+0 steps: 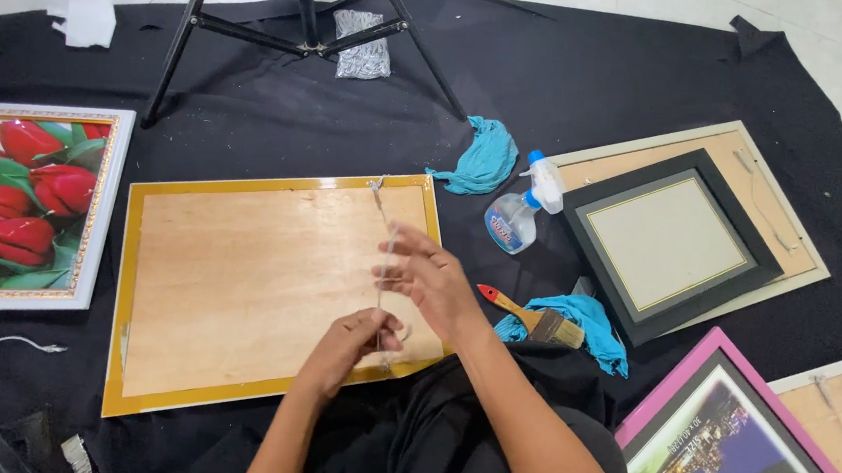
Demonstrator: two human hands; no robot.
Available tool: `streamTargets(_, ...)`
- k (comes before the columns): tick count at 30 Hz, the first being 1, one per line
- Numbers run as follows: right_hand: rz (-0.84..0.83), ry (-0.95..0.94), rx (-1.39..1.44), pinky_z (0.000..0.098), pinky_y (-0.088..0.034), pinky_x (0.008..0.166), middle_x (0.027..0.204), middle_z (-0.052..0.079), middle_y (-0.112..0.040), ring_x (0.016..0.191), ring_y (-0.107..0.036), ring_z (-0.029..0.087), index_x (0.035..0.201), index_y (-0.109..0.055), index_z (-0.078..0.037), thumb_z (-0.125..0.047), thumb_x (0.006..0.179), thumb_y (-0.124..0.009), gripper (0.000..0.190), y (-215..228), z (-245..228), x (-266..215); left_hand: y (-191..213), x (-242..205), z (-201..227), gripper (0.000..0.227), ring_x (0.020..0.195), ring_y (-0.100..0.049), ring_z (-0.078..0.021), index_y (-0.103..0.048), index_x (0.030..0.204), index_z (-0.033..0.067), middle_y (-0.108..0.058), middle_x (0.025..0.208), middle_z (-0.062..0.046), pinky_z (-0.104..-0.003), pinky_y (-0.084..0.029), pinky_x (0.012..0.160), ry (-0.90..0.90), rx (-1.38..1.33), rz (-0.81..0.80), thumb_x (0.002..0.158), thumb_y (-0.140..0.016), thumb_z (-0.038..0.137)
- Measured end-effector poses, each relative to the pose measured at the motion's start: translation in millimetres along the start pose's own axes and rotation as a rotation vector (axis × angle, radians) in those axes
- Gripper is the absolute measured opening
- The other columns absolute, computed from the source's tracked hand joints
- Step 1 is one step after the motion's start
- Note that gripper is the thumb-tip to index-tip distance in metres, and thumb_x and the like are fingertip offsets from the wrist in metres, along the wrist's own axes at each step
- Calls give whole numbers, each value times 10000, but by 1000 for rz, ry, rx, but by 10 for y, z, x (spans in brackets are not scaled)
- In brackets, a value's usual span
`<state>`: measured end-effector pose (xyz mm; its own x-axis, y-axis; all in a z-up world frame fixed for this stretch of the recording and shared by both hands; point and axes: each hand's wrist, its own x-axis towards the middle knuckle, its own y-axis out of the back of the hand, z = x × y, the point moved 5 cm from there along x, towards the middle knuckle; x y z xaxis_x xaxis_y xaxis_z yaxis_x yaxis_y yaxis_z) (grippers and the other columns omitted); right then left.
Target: Attaching a metal hanging wire to the back of a picture frame by threading it through eyelets and twisting the ends to secure it.
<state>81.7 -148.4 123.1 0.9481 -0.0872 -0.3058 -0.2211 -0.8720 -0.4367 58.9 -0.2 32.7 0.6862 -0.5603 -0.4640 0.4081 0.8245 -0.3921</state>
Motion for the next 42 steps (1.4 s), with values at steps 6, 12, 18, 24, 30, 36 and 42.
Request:
streamTargets(6,-3,-11,-5,441,-666,730,1194,205,-698,795,-757,279,1403,-595,-19,0,841,-501,570,131,69,76,-134,-393,566,323,820,-737,-203,-807,951,9,-772,783,-159,-345,-588,859,-20,183,-120,976,-675,303)
streamTargets(12,-445,-315,-1175,453,-614,878,1142,167,-744,1058,-735,346,1277,-720,-67,-32,867,-550,445,216,732,54,322,-149,411,341,842,-747,-231,-785,1102,16,-778,863,-180,-442,-611,910,-229,-49,330,1010,-658,319)
streamTargets(18,-592,-296,-1551,443,-597,861,994,100,-782,980,-740,327,1095,-805,-157,-304,843,-658,327,212,910,7,277,-201,483,321,896,-759,-269,-766,1097,-24,-774,888,-202,-462,-606,958,-314,-64,434,1052,-624,260)
streamTargets(24,-569,-357,-1562,445,-596,846,981,149,-762,980,-728,355,1066,-790,-86,-263,898,-651,281,339,980,52,173,-369,698,315,1010,-747,-274,-776,1193,31,-799,999,-194,-468,-575,991,-335,96,326,1002,-673,259)
streamTargets(30,-458,-411,-1446,547,-532,984,1092,244,-754,1130,-679,456,1153,-780,-56,-174,852,-577,381,184,766,-123,219,-731,238,529,1119,-730,-363,-637,1400,75,-756,1215,-189,-439,-583,970,-57,735,189,904,-743,226)
streamTargets(36,-256,-522,-1084,411,-625,734,832,178,-701,832,-728,292,910,-757,15,-141,899,-640,195,362,962,15,184,-650,-232,568,1150,-708,-372,-581,1435,63,-703,1281,-194,-489,-568,975,-19,967,211,921,-706,269)
streamTargets(42,-201,-507,-1003,422,-572,763,831,135,-662,864,-661,269,850,-719,-4,-192,891,-692,195,342,942,5,64,-272,-543,373,1069,-699,-379,-652,1287,68,-657,1149,-151,-446,-573,895,-138,1163,154,980,-634,278)
